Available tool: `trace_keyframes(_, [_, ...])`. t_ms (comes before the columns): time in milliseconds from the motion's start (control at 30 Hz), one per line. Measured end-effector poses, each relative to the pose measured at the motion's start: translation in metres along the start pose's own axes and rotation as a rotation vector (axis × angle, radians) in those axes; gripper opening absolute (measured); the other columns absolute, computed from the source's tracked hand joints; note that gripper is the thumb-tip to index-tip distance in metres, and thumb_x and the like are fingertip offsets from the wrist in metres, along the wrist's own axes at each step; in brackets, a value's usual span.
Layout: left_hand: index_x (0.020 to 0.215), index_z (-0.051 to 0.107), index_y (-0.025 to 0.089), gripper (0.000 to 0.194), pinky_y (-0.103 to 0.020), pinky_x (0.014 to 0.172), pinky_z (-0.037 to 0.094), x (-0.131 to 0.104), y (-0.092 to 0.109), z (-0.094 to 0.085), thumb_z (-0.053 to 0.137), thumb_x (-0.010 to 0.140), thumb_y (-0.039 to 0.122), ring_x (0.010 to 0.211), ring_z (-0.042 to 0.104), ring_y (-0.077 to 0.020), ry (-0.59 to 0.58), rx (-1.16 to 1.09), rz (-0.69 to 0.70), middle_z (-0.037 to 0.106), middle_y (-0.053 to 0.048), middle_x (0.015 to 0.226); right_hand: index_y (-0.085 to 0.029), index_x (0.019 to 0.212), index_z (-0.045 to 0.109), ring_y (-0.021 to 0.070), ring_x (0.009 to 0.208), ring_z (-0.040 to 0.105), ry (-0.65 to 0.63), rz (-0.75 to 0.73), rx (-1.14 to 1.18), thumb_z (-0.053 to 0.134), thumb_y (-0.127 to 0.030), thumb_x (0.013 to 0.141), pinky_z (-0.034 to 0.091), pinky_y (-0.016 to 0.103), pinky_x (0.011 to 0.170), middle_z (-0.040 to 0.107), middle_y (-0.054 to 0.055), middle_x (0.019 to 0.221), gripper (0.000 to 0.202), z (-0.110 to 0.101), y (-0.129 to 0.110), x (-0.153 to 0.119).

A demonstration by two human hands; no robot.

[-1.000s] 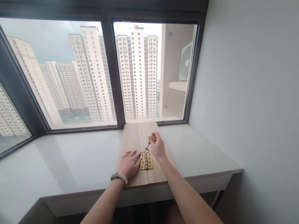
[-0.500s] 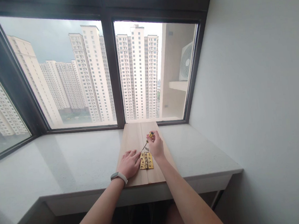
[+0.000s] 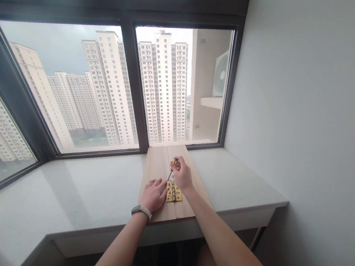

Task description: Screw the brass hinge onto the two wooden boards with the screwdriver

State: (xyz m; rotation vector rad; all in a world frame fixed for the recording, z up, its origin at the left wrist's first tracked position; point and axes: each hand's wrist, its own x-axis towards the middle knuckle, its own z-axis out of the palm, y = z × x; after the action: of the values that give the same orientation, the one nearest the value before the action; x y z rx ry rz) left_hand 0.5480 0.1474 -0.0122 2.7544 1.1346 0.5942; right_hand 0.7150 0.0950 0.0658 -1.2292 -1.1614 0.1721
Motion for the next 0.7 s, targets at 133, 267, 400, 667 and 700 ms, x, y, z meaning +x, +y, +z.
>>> trace_keyframes(133, [0.149,0.053,0.037,0.049,-0.051,0.116,0.034,0.0,0.002,-0.001,0.035,0.105,0.05,0.143,0.039,-0.0328,-0.011,0.001,-0.019,0.05,-0.004,0.157,-0.026,0.111,0.062,0.023,0.085,0.075,-0.008,-0.004,0.001,0.064,-0.045,0.094,0.062,0.037,0.08,0.078,0.007,0.103,0.026,0.001,0.0,-0.003])
trace_keyframes(267, [0.147,0.055,0.037,0.047,-0.05,0.115,0.034,0.0,0.002,-0.003,0.037,0.105,0.049,0.143,0.039,-0.0326,-0.012,-0.006,-0.017,0.05,-0.004,0.156,-0.026,0.112,0.061,0.0231,0.087,0.076,0.002,-0.001,0.009,0.064,-0.046,0.094,0.062,0.037,0.08,0.078,0.007,0.104,0.027,0.0,-0.003,-0.002])
trace_keyframes(400, [0.149,0.053,0.033,0.05,-0.05,0.116,0.034,0.0,0.003,-0.002,0.036,0.105,0.05,0.143,0.04,-0.0323,0.004,-0.029,-0.026,0.052,-0.006,0.155,-0.026,0.113,0.061,0.0237,0.089,0.076,0.012,-0.003,0.026,0.064,-0.046,0.095,0.063,0.038,0.081,0.078,0.007,0.104,0.028,-0.001,-0.011,-0.002])
trace_keyframes(667, [0.151,0.051,0.029,0.056,-0.049,0.115,0.035,0.002,0.004,-0.002,0.031,0.107,0.056,0.141,0.042,-0.0309,0.038,-0.047,-0.063,0.055,-0.008,0.153,-0.026,0.114,0.061,0.0251,0.087,0.077,0.018,-0.012,0.055,0.065,-0.048,0.095,0.063,0.039,0.08,0.077,0.007,0.098,0.03,0.003,-0.026,-0.008])
trace_keyframes(700, [0.15,0.053,0.03,0.055,-0.049,0.114,0.036,0.002,0.004,-0.002,0.03,0.108,0.055,0.14,0.043,-0.0306,0.043,-0.046,-0.061,0.056,-0.008,0.151,-0.026,0.114,0.061,0.0249,0.086,0.077,0.018,-0.014,0.056,0.066,-0.048,0.095,0.063,0.039,0.08,0.077,0.007,0.096,0.03,0.004,-0.027,-0.009])
